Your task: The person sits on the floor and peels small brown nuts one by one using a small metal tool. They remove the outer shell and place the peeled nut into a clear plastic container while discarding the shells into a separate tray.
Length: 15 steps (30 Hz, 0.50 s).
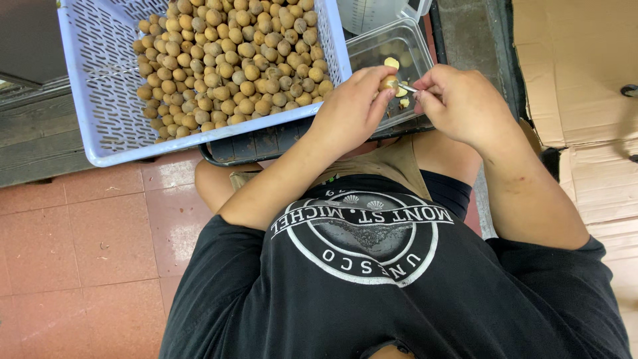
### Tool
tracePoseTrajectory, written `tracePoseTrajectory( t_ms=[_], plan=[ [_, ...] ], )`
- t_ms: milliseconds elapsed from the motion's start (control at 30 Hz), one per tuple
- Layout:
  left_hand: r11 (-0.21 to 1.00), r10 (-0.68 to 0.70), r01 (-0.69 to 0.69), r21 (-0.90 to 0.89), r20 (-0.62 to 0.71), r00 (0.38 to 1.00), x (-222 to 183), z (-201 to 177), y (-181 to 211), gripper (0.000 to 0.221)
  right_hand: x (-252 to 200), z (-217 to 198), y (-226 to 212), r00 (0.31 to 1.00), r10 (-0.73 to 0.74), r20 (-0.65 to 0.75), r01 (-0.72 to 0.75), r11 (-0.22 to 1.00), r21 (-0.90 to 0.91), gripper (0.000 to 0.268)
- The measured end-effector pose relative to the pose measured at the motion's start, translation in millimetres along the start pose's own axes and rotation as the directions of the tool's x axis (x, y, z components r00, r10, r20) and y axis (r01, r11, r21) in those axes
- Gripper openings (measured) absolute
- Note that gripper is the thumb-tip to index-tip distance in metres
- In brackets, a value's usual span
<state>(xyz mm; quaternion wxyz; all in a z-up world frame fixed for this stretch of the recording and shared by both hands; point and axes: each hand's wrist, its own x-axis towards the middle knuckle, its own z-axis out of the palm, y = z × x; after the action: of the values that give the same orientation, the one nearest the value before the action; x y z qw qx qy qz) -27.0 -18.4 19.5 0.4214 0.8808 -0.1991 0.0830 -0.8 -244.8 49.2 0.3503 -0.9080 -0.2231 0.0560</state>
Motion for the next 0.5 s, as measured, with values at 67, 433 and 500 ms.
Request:
tracePoseTrajectory(
  t_ms=[67,433,500],
  plan=[
    [0.985,-0.104,0.108,-0.132,0.033,0.994,-0.5,2.2,-4.0,0.036,-5.4,1.0,0.4,0.998,0.035,-0.055,-0.032,0.998,0.055,0.014],
    [0.428,0.001,-0.008,-0.904,-0.009,1.000,-1.3,8.0,-16.6,0.039,-21.4,28.0,-19.9,0.938,-0.082,-0.337,0.234,0.867,0.440,0.013],
    [0.428,-0.006,-0.022,-0.903,-0.027,1.000,-1.2,8.3,-15.9,0.038,-18.6,26.8,-23.4,0.939,-0.069,-0.337,0.220,0.873,0.434,0.013]
  ],
)
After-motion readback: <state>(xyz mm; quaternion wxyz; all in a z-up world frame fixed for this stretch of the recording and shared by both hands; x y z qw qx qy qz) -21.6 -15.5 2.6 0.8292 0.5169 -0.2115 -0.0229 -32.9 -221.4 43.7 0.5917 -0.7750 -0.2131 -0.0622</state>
